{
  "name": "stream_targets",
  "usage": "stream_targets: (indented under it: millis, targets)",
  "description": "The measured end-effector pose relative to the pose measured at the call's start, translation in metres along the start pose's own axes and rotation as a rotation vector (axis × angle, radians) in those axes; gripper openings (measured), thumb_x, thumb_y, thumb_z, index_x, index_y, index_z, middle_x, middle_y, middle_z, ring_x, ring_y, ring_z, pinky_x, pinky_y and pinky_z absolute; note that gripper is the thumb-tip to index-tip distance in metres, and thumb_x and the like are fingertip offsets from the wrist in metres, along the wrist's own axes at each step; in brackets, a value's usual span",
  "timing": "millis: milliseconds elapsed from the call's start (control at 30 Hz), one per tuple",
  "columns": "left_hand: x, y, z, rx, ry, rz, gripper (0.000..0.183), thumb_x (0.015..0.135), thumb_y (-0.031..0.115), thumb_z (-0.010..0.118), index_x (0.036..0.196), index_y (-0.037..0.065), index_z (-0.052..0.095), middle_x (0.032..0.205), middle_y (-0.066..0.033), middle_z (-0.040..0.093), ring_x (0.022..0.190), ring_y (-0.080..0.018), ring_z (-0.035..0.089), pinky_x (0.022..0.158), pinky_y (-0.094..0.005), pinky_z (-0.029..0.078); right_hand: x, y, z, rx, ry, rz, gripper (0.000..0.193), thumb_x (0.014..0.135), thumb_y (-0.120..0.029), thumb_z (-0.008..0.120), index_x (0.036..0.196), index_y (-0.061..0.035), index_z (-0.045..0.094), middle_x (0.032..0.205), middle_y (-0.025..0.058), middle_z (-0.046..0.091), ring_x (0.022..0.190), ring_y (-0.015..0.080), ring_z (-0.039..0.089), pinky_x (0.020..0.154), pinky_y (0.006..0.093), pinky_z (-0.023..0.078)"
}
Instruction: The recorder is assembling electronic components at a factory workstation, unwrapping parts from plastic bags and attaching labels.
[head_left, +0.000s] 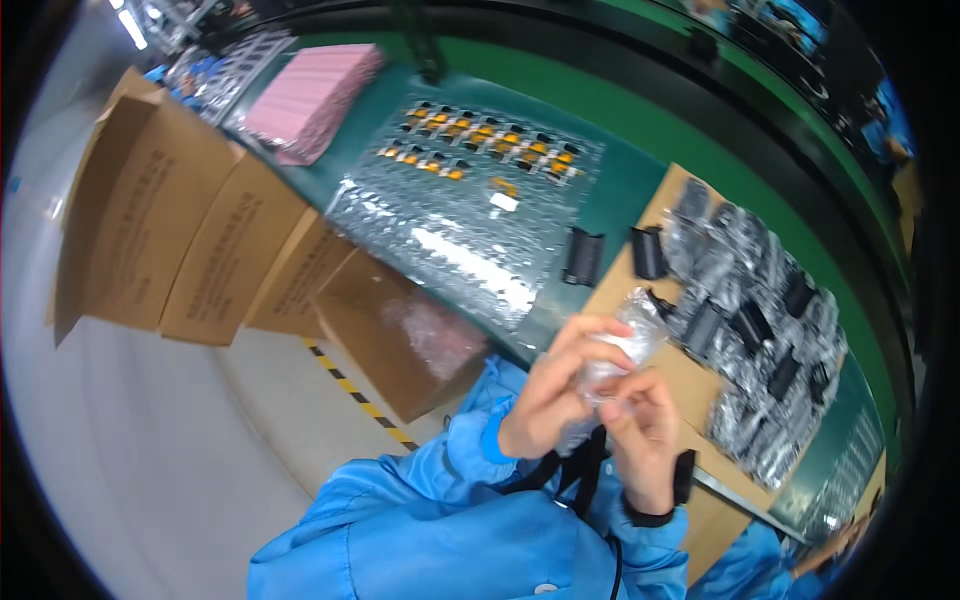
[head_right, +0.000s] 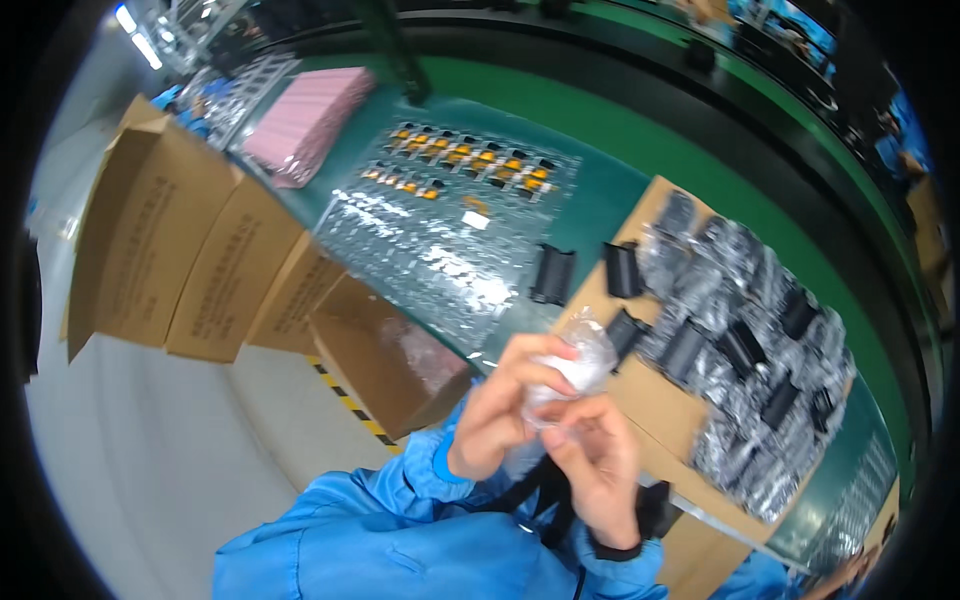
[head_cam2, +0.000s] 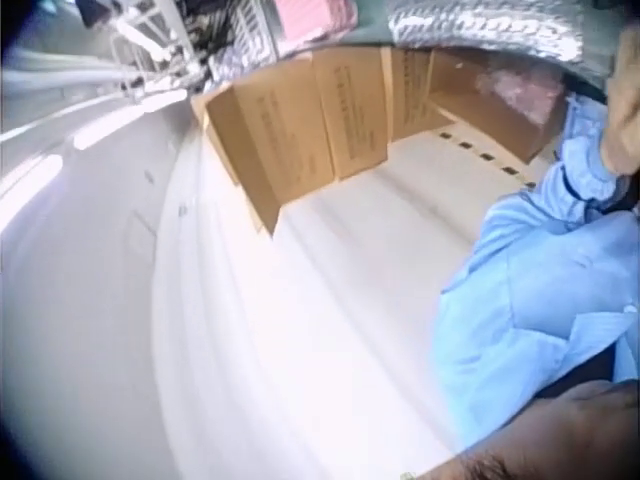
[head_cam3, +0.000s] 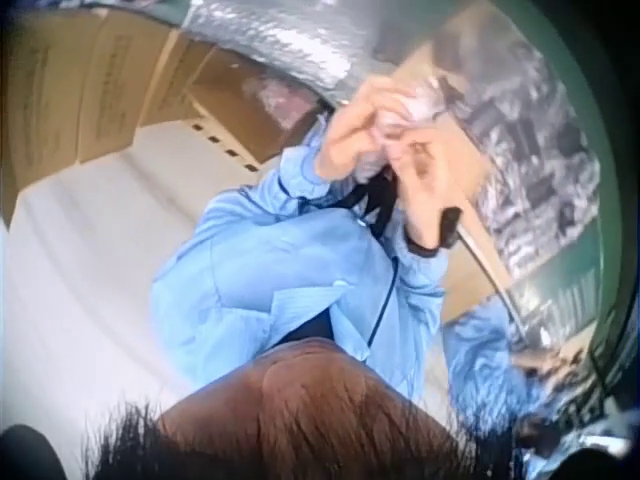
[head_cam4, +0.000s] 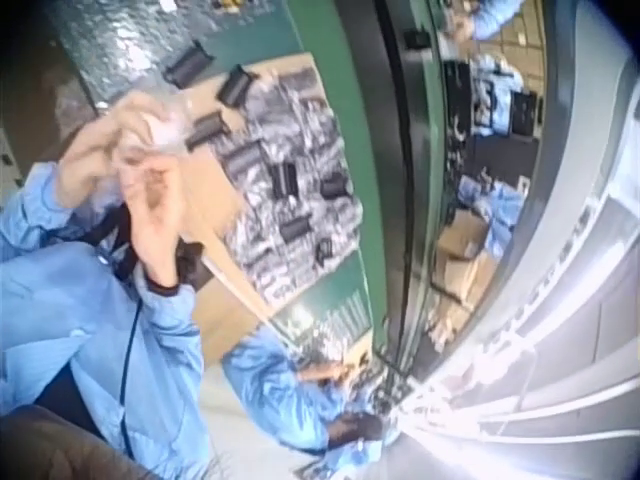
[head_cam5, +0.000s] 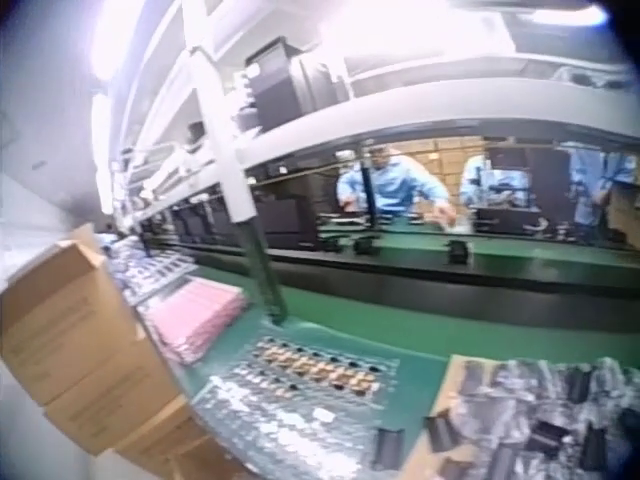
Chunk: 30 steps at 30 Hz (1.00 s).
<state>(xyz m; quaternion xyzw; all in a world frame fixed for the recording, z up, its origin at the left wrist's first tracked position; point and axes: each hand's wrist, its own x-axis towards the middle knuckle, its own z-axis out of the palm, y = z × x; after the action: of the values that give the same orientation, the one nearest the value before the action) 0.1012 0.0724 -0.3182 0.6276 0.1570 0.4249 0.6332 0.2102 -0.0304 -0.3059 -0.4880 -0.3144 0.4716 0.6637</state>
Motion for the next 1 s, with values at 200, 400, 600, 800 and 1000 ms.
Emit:
stream_targets:
  millis: [200, 400, 600, 800, 1000]
  targets:
    - [-0.073, -0.02, -0.093, 0.709, 0.236, 0.048, 0.02, 0.075, -0.002, 0.049, 0.084, -0.002, 0.067, 0.075, -0.015, 0.064, 0.065, -0.0317, 0.065, 0.061, -0.0377, 0.054, 0.01, 0.032, 0.033, 0.235, -0.379, 0.227, 0.022, 0.095, -0.002, 0.06, 0.116, 0.0009, 0.055, 0.122, 0.0138, 0.061, 0.119, 0.0195, 0.055, 0.1, 0.0325, 0.044]
    - [-0.114, -0.124, -0.261, 1.37, 0.584, -0.015, 0.009, 0.084, 0.003, 0.054, 0.087, -0.002, 0.062, 0.089, -0.0149, 0.064, 0.081, -0.0305, 0.061, 0.075, -0.0443, 0.046, 0.034, 0.022, 0.016, 0.057, -0.201, 0.175, 0.014, 0.096, 0.002, 0.056, 0.109, 0.0039, 0.06, 0.113, 0.0161, 0.066, 0.107, 0.0221, 0.064, 0.096, 0.0345, 0.049]
    - [-0.031, -0.016, -0.189, 1.406, 0.418, -0.159, 0.013, 0.09, 0.012, 0.063, 0.093, 0.002, 0.069, 0.092, -0.0101, 0.07, 0.087, -0.0283, 0.065, 0.08, -0.0418, 0.048, 0.033, 0.003, -0.008, -0.109, 0.124, 0.108, 0.011, 0.093, 0.0, 0.061, 0.103, 0.0041, 0.06, 0.092, 0.0118, 0.068, 0.086, 0.0194, 0.067, 0.082, 0.0307, 0.053]
    - [0.08, -0.001, -0.161, 1.236, 0.133, 0.035, 0.03, 0.084, 0.014, 0.071, 0.112, 0.004, 0.065, 0.099, -0.0143, 0.066, 0.09, -0.0306, 0.064, 0.083, -0.0395, 0.05, 0.095, 0.005, 0.028, -1.105, -0.009, -0.28, 0.026, 0.079, -0.003, 0.068, 0.103, 0.0021, 0.061, 0.094, 0.0194, 0.06, 0.088, 0.038, 0.062, 0.077, 0.0427, 0.051]
    - [0.141, -0.051, -0.18, 1.286, -0.065, 0.016, 0.029, 0.081, 0.016, 0.073, 0.108, 0.006, 0.066, 0.115, -0.0144, 0.059, 0.109, -0.0344, 0.057, 0.094, -0.0416, 0.046, 0.113, 0.007, 0.035, -1.222, 0.027, -0.345, 0.022, 0.082, -0.005, 0.066, 0.102, 0.0022, 0.062, 0.1, 0.0201, 0.056, 0.094, 0.039, 0.059, 0.078, 0.0466, 0.05]
